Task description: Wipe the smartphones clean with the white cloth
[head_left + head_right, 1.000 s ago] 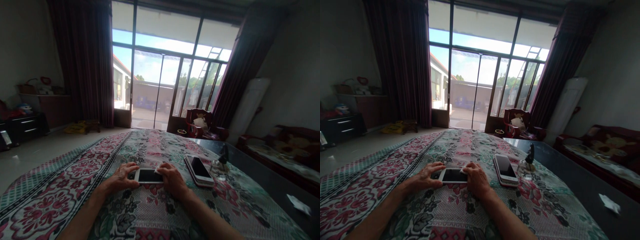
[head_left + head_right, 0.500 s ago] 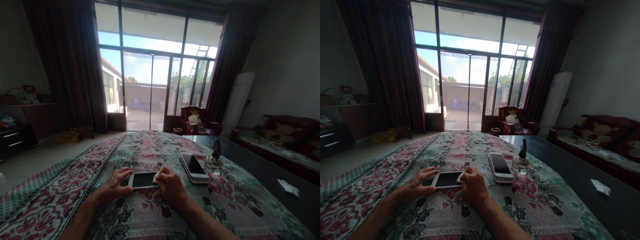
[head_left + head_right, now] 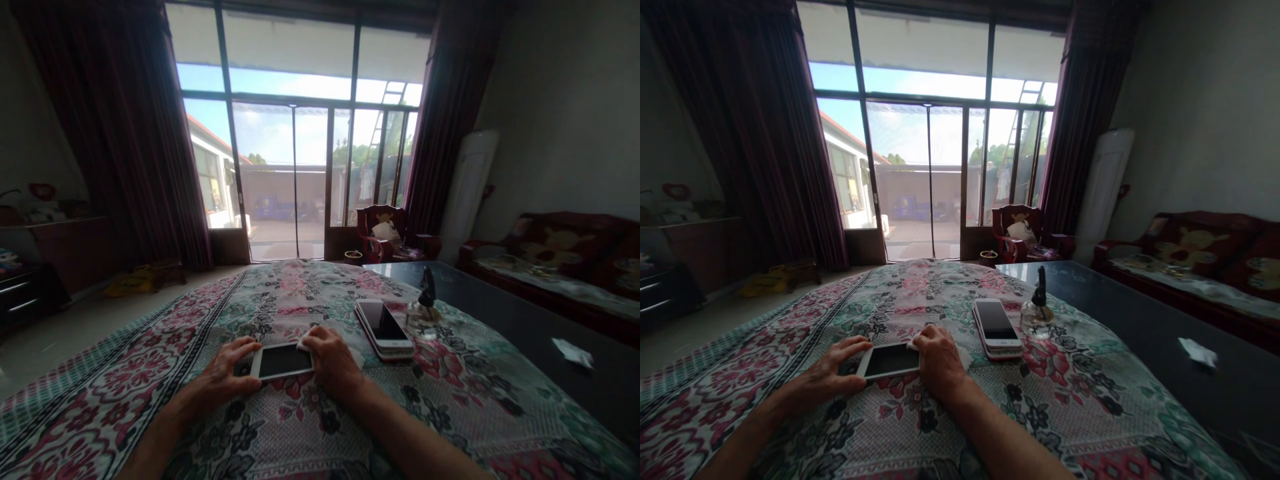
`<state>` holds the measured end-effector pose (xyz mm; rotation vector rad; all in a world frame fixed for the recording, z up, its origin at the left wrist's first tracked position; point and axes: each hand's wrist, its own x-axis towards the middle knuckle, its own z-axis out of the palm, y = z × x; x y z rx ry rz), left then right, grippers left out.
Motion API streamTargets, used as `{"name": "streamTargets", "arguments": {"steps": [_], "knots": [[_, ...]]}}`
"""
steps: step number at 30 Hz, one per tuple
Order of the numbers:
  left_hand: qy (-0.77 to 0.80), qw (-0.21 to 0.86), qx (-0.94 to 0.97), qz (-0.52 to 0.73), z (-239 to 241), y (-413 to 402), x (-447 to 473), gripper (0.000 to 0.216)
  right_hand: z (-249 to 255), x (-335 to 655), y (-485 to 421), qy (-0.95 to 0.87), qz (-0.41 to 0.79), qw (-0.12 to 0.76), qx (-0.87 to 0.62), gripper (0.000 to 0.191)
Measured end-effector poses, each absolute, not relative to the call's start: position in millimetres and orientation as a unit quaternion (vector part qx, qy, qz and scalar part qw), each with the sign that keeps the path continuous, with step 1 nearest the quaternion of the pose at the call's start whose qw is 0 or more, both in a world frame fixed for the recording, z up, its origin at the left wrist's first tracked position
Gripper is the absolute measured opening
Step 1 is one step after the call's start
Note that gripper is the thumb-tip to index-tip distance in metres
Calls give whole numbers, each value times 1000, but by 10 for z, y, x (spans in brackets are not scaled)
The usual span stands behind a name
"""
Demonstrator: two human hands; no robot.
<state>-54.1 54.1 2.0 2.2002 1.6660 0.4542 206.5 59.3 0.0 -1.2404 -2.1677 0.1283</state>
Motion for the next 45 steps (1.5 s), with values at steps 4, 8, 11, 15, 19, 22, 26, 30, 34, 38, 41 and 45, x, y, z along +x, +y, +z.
{"name": "streamTargets", "arguments": {"steps": [4, 8, 11, 15, 19, 22, 26, 30, 34, 38, 41, 45], "knots": [[585, 168, 774, 173, -9, 555, -549, 69, 46, 2038, 652, -848, 39, 271, -453, 29], [582, 175, 776, 167, 43, 538, -534, 69, 81, 2002, 584, -878, 30, 255, -403, 26], [582, 176, 777, 163, 62, 529, -530, 70, 82, 1943, 450, -898, 29, 252, -361, 20], [585, 173, 775, 167, 44, 535, -541, 70, 78, 1883, 357, -909, 50, 250, -330, 15], [580, 176, 777, 170, 35, 546, -545, 68, 112, 1953, 442, -879, 47, 252, -403, 27], [583, 187, 772, 170, 43, 544, -540, 68, 129, 2039, 521, -848, 44, 256, -463, 30], [575, 210, 770, 182, 43, 536, -560, 71, 111, 2062, 534, -845, 39, 259, -467, 32], [559, 234, 770, 199, -1, 555, -612, 71, 93, 1982, 464, -866, 36, 247, -434, 33], [551, 233, 771, 221, -97, 610, -661, 70, 78, 1847, 371, -884, 45, 232, -403, 37], [546, 221, 774, 232, -193, 654, -693, 69, 99, 1698, 249, -907, 47, 232, -350, 35], [544, 206, 775, 245, -218, 656, -696, 68, 152, 1641, 171, -924, 50, 235, -299, 29], [547, 200, 774, 248, -178, 628, -666, 65, 193, 1659, 196, -926, 45, 225, -300, 23]]}}
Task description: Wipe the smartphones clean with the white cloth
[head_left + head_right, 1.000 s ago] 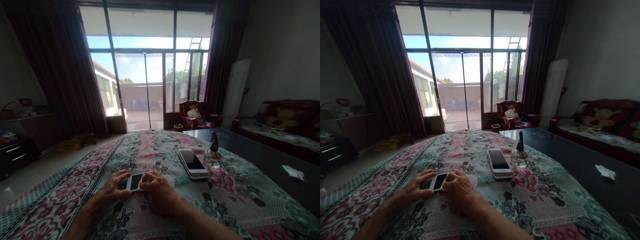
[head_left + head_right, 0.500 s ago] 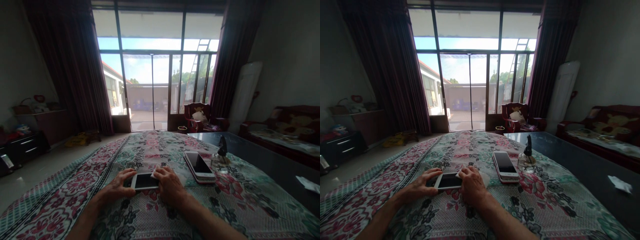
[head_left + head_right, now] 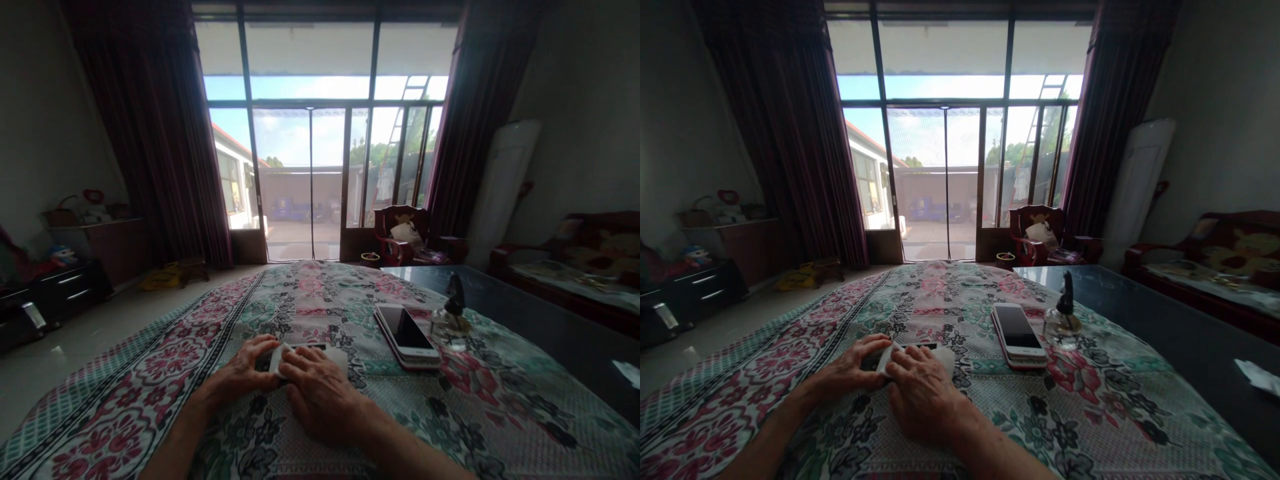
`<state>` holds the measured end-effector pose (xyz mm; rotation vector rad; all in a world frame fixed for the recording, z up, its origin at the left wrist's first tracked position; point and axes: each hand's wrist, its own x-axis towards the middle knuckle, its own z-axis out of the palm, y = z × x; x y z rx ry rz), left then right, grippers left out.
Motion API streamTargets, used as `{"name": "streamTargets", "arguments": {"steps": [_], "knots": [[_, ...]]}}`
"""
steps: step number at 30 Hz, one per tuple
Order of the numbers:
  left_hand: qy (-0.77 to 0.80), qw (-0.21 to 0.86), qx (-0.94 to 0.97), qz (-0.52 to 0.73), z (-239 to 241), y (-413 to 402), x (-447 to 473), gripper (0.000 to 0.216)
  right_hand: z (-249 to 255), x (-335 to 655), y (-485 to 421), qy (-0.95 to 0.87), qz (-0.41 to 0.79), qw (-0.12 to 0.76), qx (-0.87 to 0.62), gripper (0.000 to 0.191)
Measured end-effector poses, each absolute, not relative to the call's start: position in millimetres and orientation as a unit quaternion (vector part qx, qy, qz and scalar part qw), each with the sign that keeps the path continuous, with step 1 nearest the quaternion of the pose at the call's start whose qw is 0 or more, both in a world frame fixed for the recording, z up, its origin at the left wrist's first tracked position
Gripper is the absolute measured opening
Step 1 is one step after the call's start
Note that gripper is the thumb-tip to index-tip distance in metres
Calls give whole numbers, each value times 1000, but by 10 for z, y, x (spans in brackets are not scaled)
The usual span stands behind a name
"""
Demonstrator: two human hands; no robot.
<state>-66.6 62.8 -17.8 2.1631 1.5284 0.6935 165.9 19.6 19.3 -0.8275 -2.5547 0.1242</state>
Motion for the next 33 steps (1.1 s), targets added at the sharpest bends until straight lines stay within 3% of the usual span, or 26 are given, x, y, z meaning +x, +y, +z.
{"name": "streamTargets", "arguments": {"steps": [13, 19, 27, 33], "knots": [[526, 199, 782, 269, -138, 600, -624, 62, 99, 1455, 451, -925, 29, 209, -316, 38], [535, 207, 777, 260, -89, 571, -594, 57, 101, 1473, 451, -929, 47, 236, -280, 23], [559, 228, 762, 234, -88, 597, -609, 68, 105, 1509, 485, -899, 45, 246, -359, 31], [566, 228, 756, 238, -55, 574, -594, 69, 117, 1505, 455, -917, 30, 214, -334, 29]]}}
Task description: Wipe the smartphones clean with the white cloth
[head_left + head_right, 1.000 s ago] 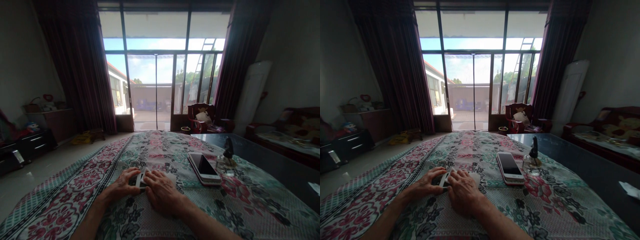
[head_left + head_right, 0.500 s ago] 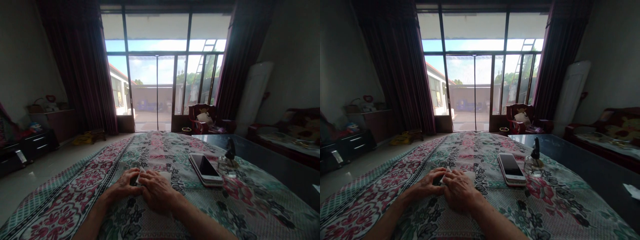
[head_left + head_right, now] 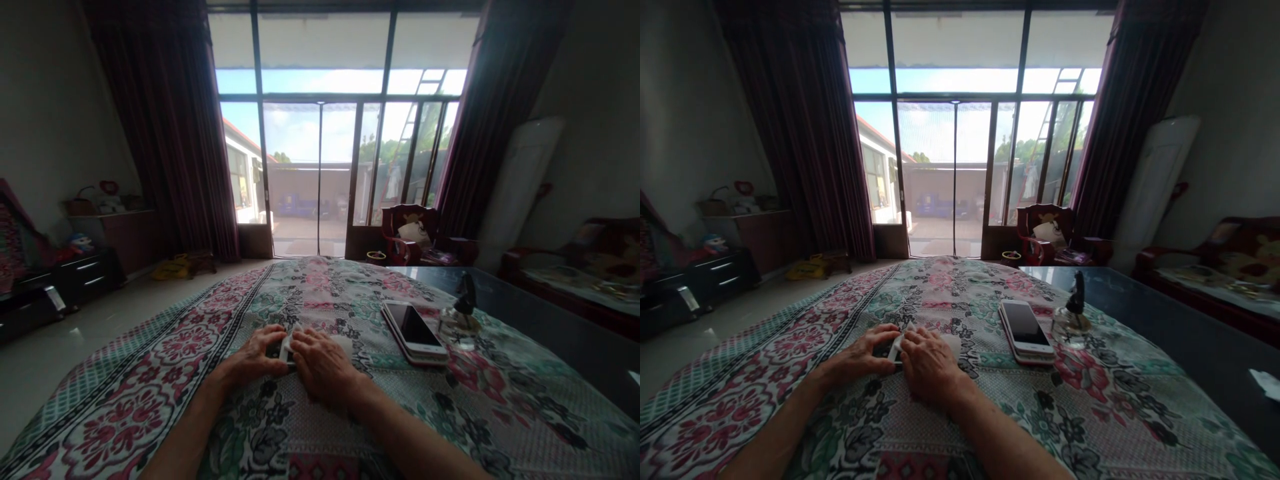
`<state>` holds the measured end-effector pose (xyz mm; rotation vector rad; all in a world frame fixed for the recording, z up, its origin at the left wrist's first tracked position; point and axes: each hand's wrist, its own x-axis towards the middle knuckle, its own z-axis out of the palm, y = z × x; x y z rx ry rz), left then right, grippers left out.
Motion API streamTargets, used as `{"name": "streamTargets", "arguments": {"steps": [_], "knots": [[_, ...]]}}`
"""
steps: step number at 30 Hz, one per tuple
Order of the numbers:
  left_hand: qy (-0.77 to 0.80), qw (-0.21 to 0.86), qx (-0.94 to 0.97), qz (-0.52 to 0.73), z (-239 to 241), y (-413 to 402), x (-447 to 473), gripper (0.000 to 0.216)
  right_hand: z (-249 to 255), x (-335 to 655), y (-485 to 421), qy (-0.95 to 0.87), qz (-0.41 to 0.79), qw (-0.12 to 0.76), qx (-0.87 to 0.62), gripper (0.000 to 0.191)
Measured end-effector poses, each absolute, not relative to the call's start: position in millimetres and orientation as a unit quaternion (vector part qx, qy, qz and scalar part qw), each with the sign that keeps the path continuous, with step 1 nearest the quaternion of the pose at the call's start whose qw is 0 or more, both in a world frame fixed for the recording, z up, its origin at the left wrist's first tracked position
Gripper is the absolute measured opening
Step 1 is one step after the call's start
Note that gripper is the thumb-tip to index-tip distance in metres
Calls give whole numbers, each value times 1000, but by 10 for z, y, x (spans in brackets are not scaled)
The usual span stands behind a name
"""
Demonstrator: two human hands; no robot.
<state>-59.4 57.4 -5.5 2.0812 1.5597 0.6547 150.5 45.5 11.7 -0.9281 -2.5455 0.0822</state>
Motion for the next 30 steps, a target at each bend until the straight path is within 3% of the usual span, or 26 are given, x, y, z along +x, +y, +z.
{"name": "streamTargets", "arguments": {"steps": [8, 15, 25, 30], "knots": [[565, 236, 750, 249, -30, 551, -576, 69, 151, 1839, 136, -912, 41, 194, -358, 37], [556, 228, 757, 255, -33, 556, -556, 65, 107, 1779, 371, -885, 32, 163, -435, 41], [548, 218, 765, 259, -122, 603, -604, 62, 57, 1477, 321, -896, 40, 197, -396, 37], [547, 221, 769, 247, -102, 601, -605, 60, 59, 1798, 384, -843, 48, 204, -495, 39]]}}
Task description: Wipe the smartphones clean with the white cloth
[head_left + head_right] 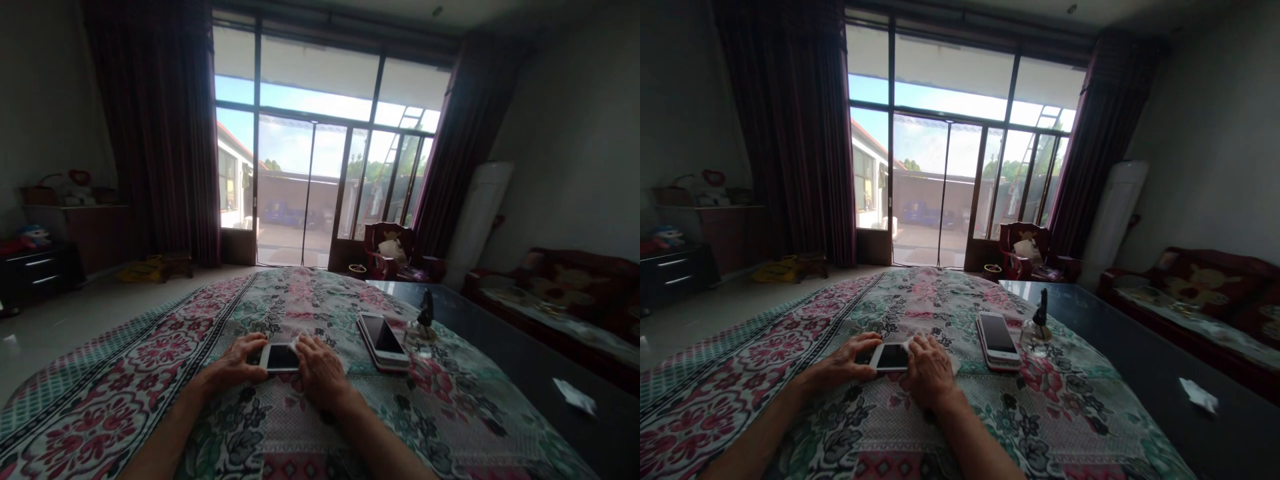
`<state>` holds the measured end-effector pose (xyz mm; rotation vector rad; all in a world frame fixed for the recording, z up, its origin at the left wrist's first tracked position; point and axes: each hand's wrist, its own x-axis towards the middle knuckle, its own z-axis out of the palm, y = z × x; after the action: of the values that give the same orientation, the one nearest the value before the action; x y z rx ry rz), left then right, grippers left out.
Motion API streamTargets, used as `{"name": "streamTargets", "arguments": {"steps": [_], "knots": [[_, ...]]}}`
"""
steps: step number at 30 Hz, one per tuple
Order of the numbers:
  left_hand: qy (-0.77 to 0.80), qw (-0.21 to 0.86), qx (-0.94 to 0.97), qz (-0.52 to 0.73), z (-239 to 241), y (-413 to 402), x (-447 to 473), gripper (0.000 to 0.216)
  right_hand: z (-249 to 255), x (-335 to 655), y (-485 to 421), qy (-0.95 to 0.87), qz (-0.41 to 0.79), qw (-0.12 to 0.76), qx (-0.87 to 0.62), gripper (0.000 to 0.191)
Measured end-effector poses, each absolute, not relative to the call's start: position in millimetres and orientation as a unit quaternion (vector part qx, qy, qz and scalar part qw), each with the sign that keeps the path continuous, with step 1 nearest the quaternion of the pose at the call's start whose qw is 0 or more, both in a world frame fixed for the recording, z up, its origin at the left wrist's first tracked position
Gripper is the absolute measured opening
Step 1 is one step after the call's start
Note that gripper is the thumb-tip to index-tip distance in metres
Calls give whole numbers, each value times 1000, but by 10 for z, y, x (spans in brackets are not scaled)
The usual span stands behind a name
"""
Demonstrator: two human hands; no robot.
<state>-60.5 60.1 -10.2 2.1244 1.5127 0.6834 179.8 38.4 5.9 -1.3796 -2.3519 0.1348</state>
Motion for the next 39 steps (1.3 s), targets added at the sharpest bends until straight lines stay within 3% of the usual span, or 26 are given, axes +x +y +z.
{"name": "streamTargets", "arguments": {"steps": [6, 11, 17, 28, 39], "knots": [[547, 225, 766, 253, -102, 595, -606, 61, -11, 1931, 403, -799, 48, 254, -543, 39], [559, 231, 757, 246, -68, 559, -591, 67, -22, 1918, 161, -782, 21, 249, -571, 36], [571, 199, 754, 256, -29, 340, -424, 57, -28, 1985, -177, -777, 33, 239, -581, 36], [645, 103, 693, 306, -118, 52, -168, 31, 51, 2017, -537, -816, 37, 296, -494, 20], [648, 80, 718, 241, -139, 33, -153, 39, -17, 1990, -405, -833, 68, 317, -448, 24]]}}
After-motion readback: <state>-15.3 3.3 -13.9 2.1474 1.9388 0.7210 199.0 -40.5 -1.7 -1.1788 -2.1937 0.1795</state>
